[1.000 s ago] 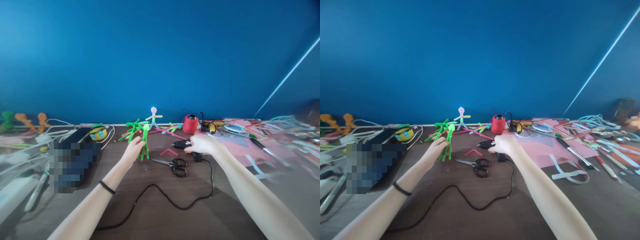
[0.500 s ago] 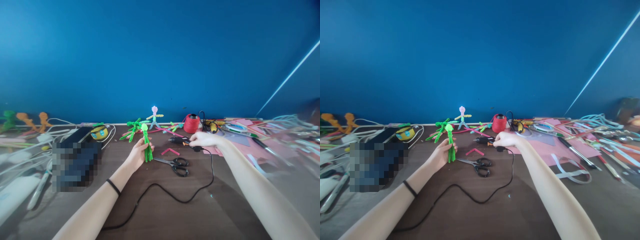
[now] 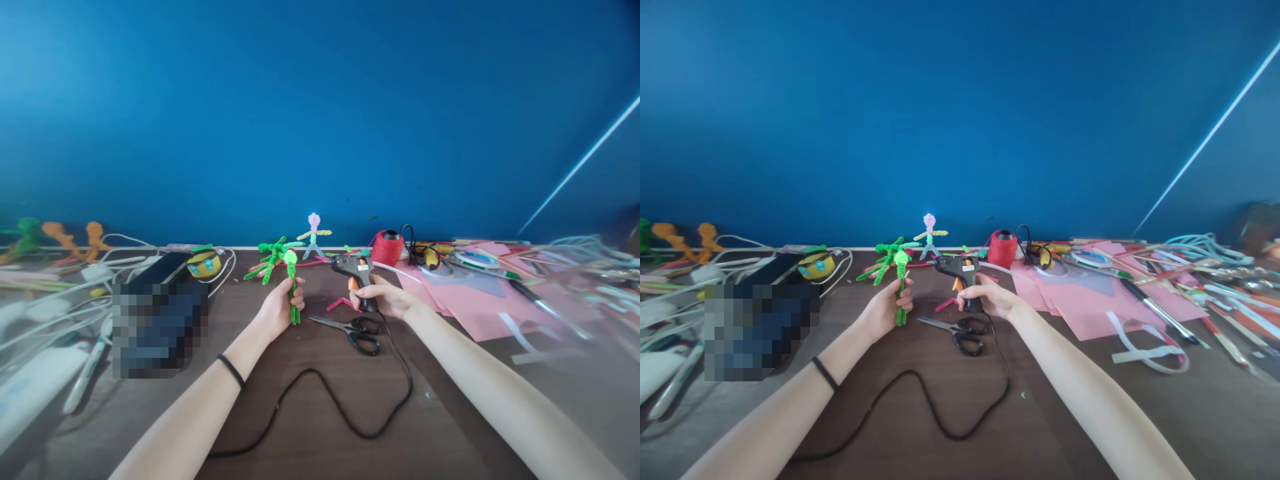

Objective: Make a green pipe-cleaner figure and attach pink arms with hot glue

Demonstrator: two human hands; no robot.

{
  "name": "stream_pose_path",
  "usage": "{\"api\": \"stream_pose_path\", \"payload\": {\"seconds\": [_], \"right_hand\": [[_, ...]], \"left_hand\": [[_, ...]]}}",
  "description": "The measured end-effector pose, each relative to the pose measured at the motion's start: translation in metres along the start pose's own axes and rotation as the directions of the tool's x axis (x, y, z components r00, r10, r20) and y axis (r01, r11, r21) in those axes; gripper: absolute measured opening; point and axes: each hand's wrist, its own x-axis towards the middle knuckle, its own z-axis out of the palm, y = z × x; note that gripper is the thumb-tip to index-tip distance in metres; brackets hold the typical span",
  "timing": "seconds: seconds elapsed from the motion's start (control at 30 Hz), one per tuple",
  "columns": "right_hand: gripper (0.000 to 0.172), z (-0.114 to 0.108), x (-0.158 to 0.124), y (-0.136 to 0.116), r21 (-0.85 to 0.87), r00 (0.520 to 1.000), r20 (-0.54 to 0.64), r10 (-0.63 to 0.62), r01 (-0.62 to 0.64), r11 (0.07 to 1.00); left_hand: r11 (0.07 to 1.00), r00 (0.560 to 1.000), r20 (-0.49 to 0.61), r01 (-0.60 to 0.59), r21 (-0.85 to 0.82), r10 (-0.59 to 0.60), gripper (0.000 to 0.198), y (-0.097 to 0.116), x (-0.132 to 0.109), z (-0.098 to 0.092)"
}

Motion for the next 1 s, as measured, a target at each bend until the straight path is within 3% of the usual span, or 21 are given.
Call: {"api": "stream_pose_path", "payload": {"seconds": [0.23, 0.57, 0.73, 0.83, 1.0], "right_hand": [[0.013, 0.002, 0.008, 0.021, 0.13, 0.996, -0.063, -0.071, 0.079, 0.988], [0.018, 0.005, 0.001, 0.02, 0.076, 0.993, -0.097, -0.071, 0.078, 0.994], [0.027, 0.004, 0.001, 0.019, 0.051, 0.995, -0.059, -0.076, 0.079, 0.996], [0.021, 0.009, 0.0, 0.016, 0.021, 0.993, -0.024, -0.111, 0.112, 0.993], [0.013, 0.019, 0.001, 0.018, -0.013, 0.998, 0.0, -0.068, 0.068, 0.998]], "left_hand": [[0.986, 0.997, 0.021, -0.071, 0.148, 0.069, 0.01, -0.005, -0.003, 0.002], [0.901, 0.99, 0.089, -0.138, 0.412, 0.111, 0.012, -0.015, -0.009, 0.01], [0.876, 0.989, 0.053, -0.144, 0.459, 0.135, 0.018, -0.019, -0.011, 0.015], [0.86, 0.99, 0.055, -0.143, 0.49, 0.133, 0.019, -0.02, -0.011, 0.018], [0.839, 0.985, 0.06, -0.167, 0.518, 0.159, 0.019, -0.022, -0.01, 0.018]]}}
